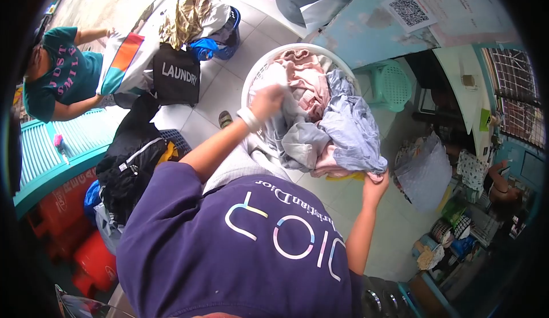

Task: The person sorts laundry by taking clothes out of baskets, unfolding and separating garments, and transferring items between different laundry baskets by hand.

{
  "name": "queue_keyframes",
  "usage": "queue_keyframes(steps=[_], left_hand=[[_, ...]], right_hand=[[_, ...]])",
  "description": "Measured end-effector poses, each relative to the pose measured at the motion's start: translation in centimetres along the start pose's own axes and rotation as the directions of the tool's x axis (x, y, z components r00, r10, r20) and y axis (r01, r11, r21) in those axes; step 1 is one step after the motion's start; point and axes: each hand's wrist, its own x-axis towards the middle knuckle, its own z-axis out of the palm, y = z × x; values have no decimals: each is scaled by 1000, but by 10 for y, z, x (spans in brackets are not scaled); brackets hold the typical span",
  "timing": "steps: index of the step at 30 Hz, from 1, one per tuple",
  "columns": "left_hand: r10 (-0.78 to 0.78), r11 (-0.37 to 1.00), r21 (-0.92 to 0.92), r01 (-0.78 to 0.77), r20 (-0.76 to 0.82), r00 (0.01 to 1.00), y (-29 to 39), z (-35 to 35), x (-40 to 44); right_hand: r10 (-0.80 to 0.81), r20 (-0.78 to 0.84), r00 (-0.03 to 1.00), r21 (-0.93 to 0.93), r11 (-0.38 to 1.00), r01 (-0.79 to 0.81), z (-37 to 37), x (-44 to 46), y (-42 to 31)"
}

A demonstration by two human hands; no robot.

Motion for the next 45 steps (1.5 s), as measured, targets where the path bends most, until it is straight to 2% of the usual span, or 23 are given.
queue_keyframes(steps=[2, 3, 4, 5, 10, 12, 17, 19, 22, 23, 27, 28, 30, 31, 32, 34, 36, 38, 40, 41, 43, 44, 45], left_hand=[[68, 993, -112, -46, 205, 976, 62, 23, -19], [268, 931, -283, -230, 104, 958, 78, 44, -32], [433, 889, -198, -413, 69, 899, 96, 57, -38], [480, 869, -218, -444, 159, 862, 103, 75, -44], [566, 786, -473, -399, 290, 771, 131, 106, -77], [601, 751, -529, -396, 299, 741, 149, 105, -77], [701, 606, -665, -437, 186, 688, 219, 84, -78], [792, 394, -798, -455, 44, 608, 238, 90, -86], [864, 326, -849, -415, 90, 495, 245, 91, -95], [874, 414, -783, -463, 201, 442, 232, 98, -92], [487, 857, -419, -299, 472, 735, 162, 107, -87], [366, 930, -225, -289, 524, 769, 144, 96, -83], [462, 855, 12, -519, 439, 771, 85, 83, -63], [453, 866, 24, -499, 385, 804, 58, 71, -52], [354, 832, 316, -456, 331, 875, 22, 67, -43], [156, 757, 633, -162, 65, 986, 9, 31, -37], [28, 771, 633, -65, 69, 997, -12, 22, -33], [44, 736, 671, -92, 88, 995, -26, 23, -22], [-221, 769, 627, -124, 443, 869, -34, 21, 1], [-27, 834, 511, -207, 413, 910, -28, 6, 4], [33, 979, 172, -109, 393, 919, -10, -32, 29], [-170, 982, 1, 189, 446, 879, 23, -65, 36], [-146, 969, -142, 203, 335, 931, 57, -98, 35]], right_hand=[[38, 28, 999, 21, 999, -39, 3, -3, 3], [63, 23, 998, 75, 995, -65, 6, -5, 12], [88, 18, 996, 129, 988, -89, 9, -6, 20], [94, 27, 995, 165, 981, -98, 11, -9, 22], [97, 71, 993, 17, 995, -98, 20, -23, 17], [74, 59, 996, 335, 938, -89, 26, -29, 11], [64, 107, 992, 351, 931, -98, 29, -31, 30], [65, 123, 990, 354, 929, -105, 31, -35, 34], [62, 138, 988, 366, 924, -109, 31, -37, 35], [59, 140, 988, 370, 923, -108, 30, -36, 35], [49, 146, 988, 398, 911, -104, 30, -34, 33], [128, 78, 989, 78, 988, -134, 34, -34, 16], [61, 62, 996, -77, 995, -56, 41, -32, 33], [80, 84, 993, -56, 996, -76, 42, -34, 38], [83, 75, 994, -52, 995, -79, 43, -33, 40], [100, 30, 995, -72, 993, -98, 47, -34, 43], [95, 26, 995, -70, 993, -93, 48, -35, 47], [139, 77, 987, -50, 990, -135, 46, -32, 34], [101, 77, 992, -122, 988, -91, 42, -30, 15], [106, 88, 990, -33, 994, -103, 38, -27, 1], [89, 111, 990, 112, 989, -102, 28, -18, -25], [61, 93, 994, 198, 977, -79, 23, -11, -33], [43, 89, 995, 239, 969, -63, 16, -7, -51]])
